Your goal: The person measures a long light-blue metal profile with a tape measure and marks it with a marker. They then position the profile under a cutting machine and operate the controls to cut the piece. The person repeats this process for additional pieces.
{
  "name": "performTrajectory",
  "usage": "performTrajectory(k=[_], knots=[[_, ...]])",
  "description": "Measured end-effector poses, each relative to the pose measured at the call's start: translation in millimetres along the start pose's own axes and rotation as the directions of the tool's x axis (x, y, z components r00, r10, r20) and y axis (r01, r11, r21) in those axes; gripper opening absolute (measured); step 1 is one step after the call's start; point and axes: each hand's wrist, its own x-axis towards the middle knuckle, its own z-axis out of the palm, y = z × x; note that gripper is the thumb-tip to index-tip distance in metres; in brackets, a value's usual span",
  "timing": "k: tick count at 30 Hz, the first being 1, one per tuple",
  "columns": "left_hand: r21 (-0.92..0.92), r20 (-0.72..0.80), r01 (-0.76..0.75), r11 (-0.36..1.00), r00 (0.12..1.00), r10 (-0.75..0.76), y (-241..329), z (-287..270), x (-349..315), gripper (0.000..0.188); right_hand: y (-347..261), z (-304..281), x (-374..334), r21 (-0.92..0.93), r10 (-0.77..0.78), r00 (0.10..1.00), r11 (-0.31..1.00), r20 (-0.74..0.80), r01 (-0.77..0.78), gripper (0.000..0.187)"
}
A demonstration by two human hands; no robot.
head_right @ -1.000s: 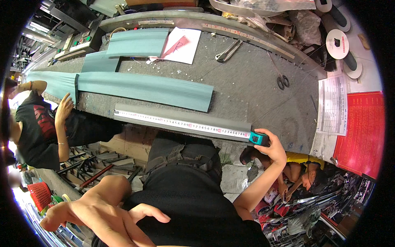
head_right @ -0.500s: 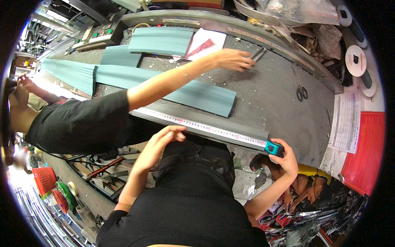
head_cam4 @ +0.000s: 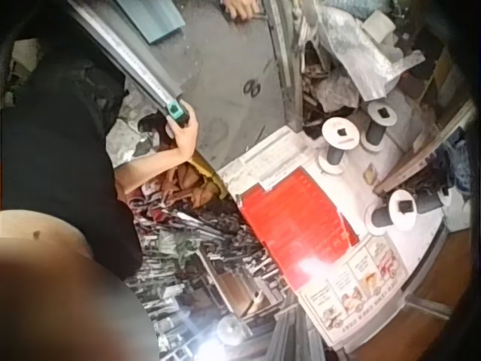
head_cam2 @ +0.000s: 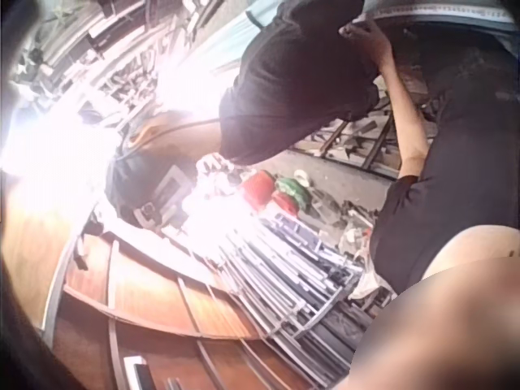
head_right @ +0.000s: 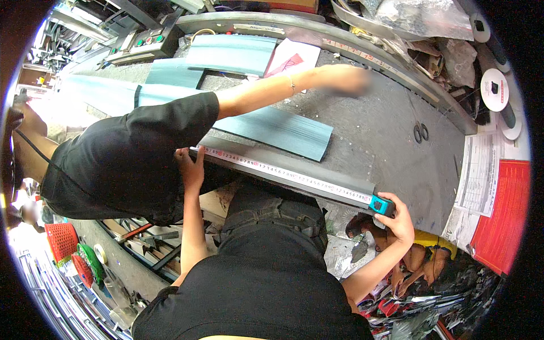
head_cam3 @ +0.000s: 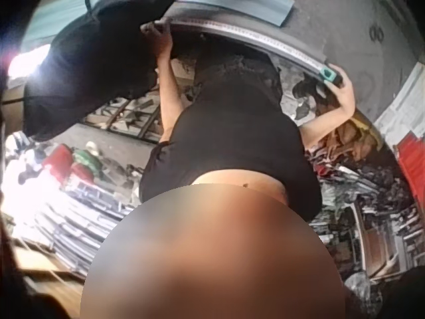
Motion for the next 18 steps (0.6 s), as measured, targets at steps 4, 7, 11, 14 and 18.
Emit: performTrajectory(k=[4,7,11,14,18], knots=[[-0.024,-0.005,-0.029,0.999,1.000,0.029,-12.7,-1.5,4.3,0.057,3.2,-0.3,1.1,-0.063,-0.041,0.999,0.997,-0.021,0.040,0.059],[0.014,0.024,-0.044,0.999,0.999,0.044,-17.2,-2.9,10.2,0.054,5.2,-0.7,0.8,-0.054,-0.020,0.999,0.998,-0.025,0.018,0.058],[-0.008,0.122,-0.017,1.000,0.992,0.018,-20.1,-7.6,20.4,0.075,6.4,-1.6,-0.3,-0.049,-0.008,1.000,0.999,-0.027,0.007,0.057],[-0.100,0.142,0.122,0.987,0.984,-0.107,-17.7,-8.9,20.0,0.077,7.0,-1.6,-0.1,-0.073,-0.068,0.998,0.995,-0.017,0.067,0.057],[-0.087,0.151,0.201,0.976,0.971,-0.187,-12.7,-13.6,16.4,0.068,6.9,-0.9,-0.2,-0.009,-0.030,0.999,1.000,-0.020,0.030,0.057]])
